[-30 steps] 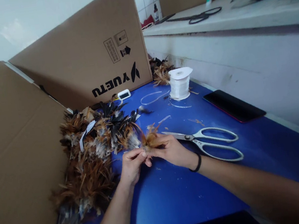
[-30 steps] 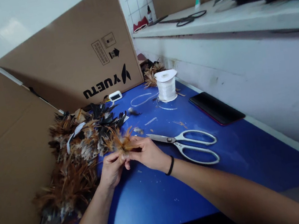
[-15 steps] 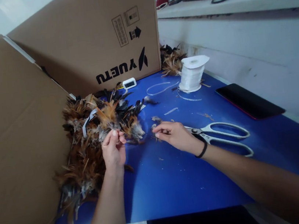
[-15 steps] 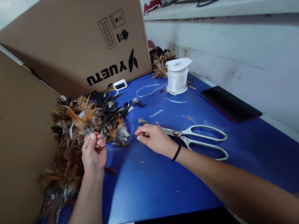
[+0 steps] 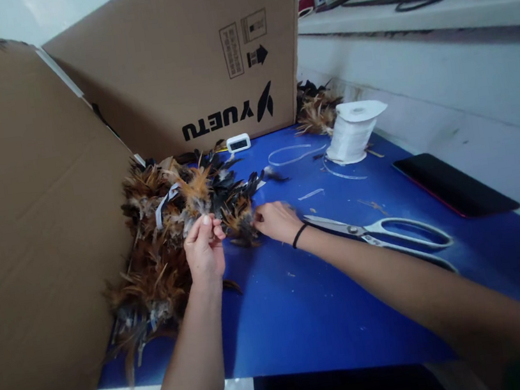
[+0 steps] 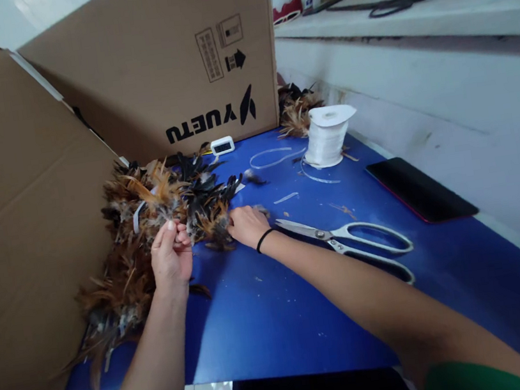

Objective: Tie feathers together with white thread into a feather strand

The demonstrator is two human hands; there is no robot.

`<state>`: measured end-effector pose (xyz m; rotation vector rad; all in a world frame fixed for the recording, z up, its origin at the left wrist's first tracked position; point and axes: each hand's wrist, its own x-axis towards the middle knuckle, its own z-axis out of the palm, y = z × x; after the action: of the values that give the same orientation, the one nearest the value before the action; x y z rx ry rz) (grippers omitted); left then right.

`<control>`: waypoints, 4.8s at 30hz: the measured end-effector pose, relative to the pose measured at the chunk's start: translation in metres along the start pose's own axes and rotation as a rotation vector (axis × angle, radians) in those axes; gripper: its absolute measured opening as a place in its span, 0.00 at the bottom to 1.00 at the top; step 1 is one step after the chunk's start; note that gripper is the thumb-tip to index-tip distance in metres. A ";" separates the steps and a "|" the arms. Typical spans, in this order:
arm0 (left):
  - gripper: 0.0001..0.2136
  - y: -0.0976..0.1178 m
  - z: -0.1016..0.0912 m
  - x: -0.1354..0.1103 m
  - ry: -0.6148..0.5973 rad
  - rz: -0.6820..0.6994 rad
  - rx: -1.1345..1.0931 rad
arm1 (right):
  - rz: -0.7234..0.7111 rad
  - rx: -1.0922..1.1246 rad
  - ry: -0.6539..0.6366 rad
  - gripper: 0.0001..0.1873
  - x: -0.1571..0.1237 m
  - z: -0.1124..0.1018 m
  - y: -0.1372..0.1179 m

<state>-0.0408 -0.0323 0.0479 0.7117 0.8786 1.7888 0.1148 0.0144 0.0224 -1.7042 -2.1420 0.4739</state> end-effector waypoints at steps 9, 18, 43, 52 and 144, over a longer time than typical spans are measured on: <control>0.09 -0.007 -0.004 0.003 -0.007 -0.020 0.011 | 0.045 0.373 0.002 0.09 0.004 -0.005 0.013; 0.09 -0.022 -0.007 0.000 -0.096 -0.252 0.051 | 0.265 0.831 -0.114 0.03 -0.009 -0.009 0.008; 0.08 -0.041 -0.006 -0.003 -0.067 -0.356 0.168 | 0.264 1.171 0.010 0.08 -0.016 -0.013 0.004; 0.11 -0.036 -0.002 -0.008 -0.072 -0.106 0.308 | 0.307 1.442 0.034 0.09 -0.027 -0.027 0.003; 0.09 -0.040 -0.002 -0.016 -0.405 -0.196 0.321 | -0.199 0.886 0.254 0.05 -0.057 -0.022 0.002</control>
<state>-0.0168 -0.0377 0.0129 1.1079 0.9276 1.2809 0.1385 -0.0400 0.0364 -0.9759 -1.5289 0.9121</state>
